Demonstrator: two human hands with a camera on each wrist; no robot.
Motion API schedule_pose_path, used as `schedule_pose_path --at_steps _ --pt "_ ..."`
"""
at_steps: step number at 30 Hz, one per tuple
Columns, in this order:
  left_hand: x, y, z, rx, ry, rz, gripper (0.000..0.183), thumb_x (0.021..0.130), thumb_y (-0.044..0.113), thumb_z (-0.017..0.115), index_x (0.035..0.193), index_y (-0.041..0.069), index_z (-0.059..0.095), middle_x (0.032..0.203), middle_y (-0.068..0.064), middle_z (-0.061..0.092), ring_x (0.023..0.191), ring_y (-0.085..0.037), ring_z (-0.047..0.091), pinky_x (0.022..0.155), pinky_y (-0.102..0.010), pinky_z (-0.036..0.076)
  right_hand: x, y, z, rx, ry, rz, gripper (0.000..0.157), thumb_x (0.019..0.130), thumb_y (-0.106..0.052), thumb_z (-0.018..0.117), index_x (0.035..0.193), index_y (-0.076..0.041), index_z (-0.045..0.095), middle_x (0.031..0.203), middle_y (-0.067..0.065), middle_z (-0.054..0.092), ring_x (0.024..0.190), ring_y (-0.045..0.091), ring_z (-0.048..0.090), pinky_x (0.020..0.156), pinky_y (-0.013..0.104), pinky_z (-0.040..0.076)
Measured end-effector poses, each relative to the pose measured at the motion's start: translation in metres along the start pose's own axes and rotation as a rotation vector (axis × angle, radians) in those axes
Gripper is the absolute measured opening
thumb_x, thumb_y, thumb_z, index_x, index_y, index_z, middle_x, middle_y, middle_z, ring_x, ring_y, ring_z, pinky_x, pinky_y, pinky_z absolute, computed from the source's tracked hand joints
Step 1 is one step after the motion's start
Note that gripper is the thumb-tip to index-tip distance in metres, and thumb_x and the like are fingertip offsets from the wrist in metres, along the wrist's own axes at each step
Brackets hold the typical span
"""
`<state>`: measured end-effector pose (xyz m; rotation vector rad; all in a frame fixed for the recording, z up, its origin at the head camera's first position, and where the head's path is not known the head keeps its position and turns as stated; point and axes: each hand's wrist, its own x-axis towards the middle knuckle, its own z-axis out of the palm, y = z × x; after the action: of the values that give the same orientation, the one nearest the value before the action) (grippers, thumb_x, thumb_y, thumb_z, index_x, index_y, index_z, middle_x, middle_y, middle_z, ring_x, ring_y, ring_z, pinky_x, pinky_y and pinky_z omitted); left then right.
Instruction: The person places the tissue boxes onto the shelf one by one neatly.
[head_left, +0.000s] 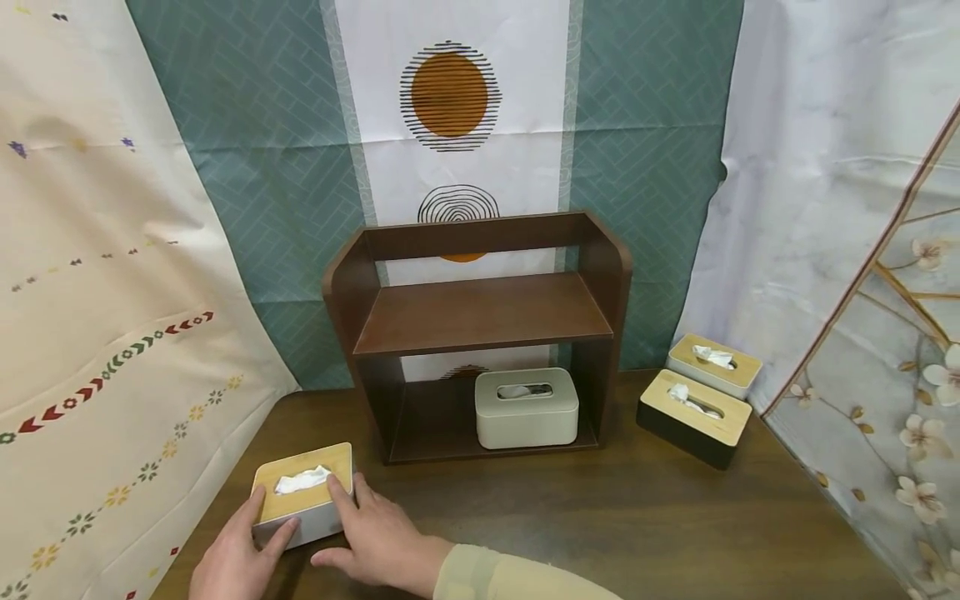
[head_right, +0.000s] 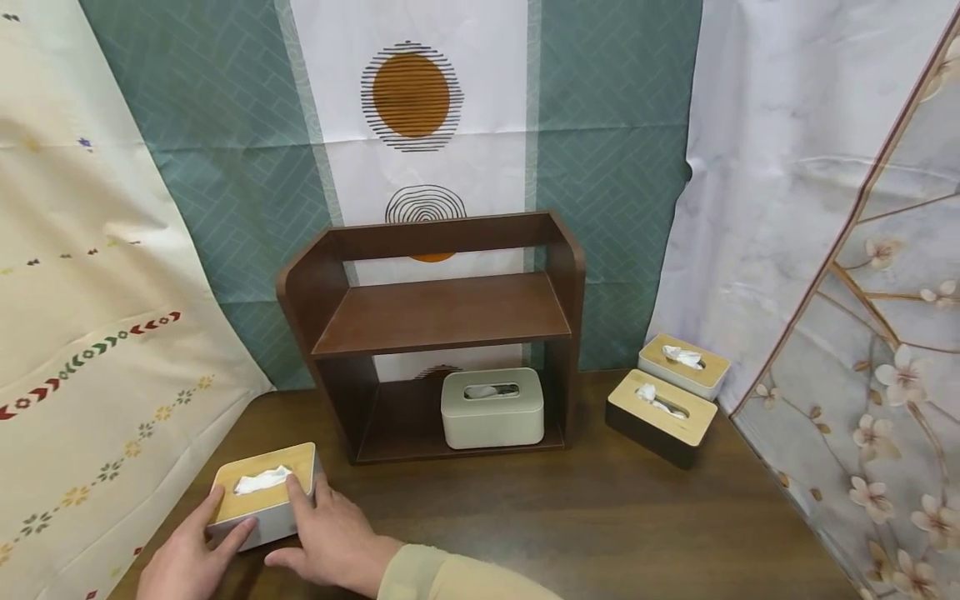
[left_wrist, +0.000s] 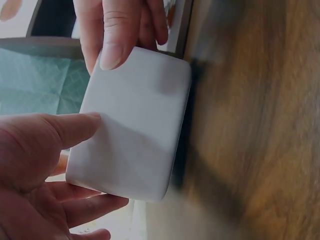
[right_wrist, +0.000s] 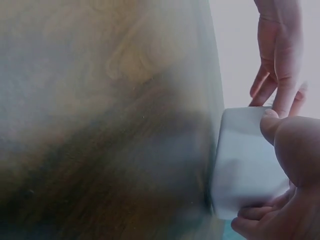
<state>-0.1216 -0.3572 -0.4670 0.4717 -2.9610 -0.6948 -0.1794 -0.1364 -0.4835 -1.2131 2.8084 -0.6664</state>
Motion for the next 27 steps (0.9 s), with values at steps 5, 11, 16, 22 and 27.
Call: schedule_pose_path --at_steps 5,11,16,22,27 --pt "-0.008 0.002 0.001 -0.015 -0.009 0.001 0.106 0.103 0.061 0.070 0.164 -0.015 0.028 0.146 -0.043 0.054 0.107 -0.042 0.071 0.085 -0.065 0.055 -0.010 -0.001 -0.001 0.055 -0.011 0.002 0.101 0.102 -0.069 0.066 0.179 -0.022 0.019 0.172 0.027 0.036 0.151 0.031 0.051 0.110 0.040 0.055" --pt "-0.014 0.013 0.000 -0.054 0.013 -0.015 0.108 0.104 0.068 0.065 0.166 -0.013 0.028 0.141 -0.041 0.059 0.106 -0.042 0.072 0.083 -0.063 0.056 -0.019 0.003 -0.011 0.083 0.000 0.005 0.099 0.103 -0.068 0.066 0.179 -0.024 0.019 0.174 0.024 0.035 0.149 0.032 0.053 0.108 0.043 0.056" --pt "-0.018 0.024 -0.004 -0.068 0.008 -0.021 0.114 0.102 0.074 0.063 0.166 -0.013 0.026 0.135 -0.038 0.062 0.100 -0.036 0.072 0.080 -0.060 0.056 -0.029 0.004 -0.022 0.148 -0.035 0.035 0.099 0.102 -0.071 0.064 0.179 -0.031 0.016 0.177 0.021 0.030 0.150 0.035 0.052 0.110 0.048 0.055" --pt "-0.021 0.038 -0.002 -0.055 0.013 0.007 0.112 0.102 0.075 0.062 0.166 -0.011 0.030 0.118 -0.026 0.070 0.092 -0.030 0.072 0.077 -0.061 0.056 -0.039 0.010 -0.032 0.163 -0.034 0.064 0.099 0.102 -0.073 0.064 0.179 -0.031 0.018 0.177 0.021 0.030 0.148 0.036 0.054 0.111 0.050 0.054" --pt "-0.023 0.050 0.006 -0.045 0.062 0.053 0.099 0.106 0.060 0.066 0.164 -0.013 0.034 0.110 -0.022 0.074 0.095 -0.037 0.072 0.095 -0.072 0.049 -0.046 0.017 -0.037 0.151 -0.014 0.069 0.098 0.101 -0.075 0.062 0.178 -0.029 0.021 0.176 0.023 0.032 0.149 0.036 0.053 0.111 0.051 0.054"
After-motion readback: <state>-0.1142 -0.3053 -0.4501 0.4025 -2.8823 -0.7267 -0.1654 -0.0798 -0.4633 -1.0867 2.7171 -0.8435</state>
